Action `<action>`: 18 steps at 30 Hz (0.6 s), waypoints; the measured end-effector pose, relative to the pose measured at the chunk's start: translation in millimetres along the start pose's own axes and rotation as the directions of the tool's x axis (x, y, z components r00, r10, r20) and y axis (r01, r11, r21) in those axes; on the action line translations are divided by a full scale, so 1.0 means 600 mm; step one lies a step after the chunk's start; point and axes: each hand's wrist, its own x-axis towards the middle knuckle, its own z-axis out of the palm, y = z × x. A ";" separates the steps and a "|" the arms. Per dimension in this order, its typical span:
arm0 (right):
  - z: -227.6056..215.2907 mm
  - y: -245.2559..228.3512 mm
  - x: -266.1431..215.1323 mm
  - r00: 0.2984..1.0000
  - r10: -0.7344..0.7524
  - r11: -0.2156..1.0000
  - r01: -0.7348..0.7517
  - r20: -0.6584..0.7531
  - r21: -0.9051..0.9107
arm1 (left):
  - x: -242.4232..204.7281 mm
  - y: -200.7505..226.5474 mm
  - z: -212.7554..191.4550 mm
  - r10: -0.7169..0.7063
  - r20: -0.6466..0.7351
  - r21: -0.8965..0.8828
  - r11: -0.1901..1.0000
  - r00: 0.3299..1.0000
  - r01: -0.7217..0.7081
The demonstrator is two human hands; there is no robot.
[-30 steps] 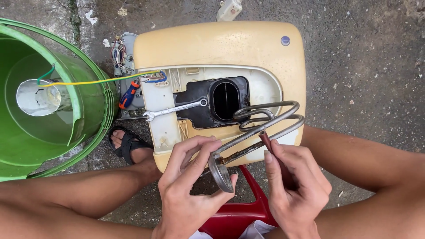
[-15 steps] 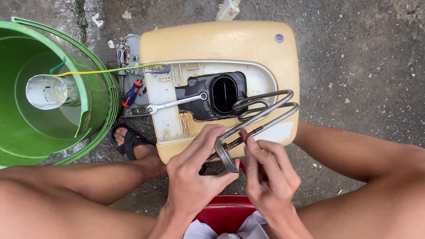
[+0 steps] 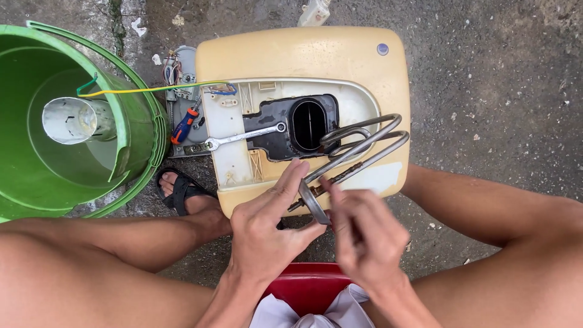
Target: Rinsing and cleaning a heating element from a water heater, followed by disassembly using tools.
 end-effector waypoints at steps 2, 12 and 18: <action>-0.005 0.000 0.004 0.998 -0.024 0.999 0.021 0.059 0.040 | -0.003 -0.004 0.002 0.016 0.029 0.022 1.000 0.999 -0.017; -0.023 0.015 0.023 0.991 0.129 0.992 -0.129 0.027 0.009 | -0.008 -0.001 -0.001 0.025 0.010 0.082 0.996 1.000 -0.025; -0.008 0.017 0.011 0.994 0.109 0.993 -0.109 0.000 0.035 | -0.003 -0.002 0.003 0.017 0.025 0.096 0.995 1.000 -0.019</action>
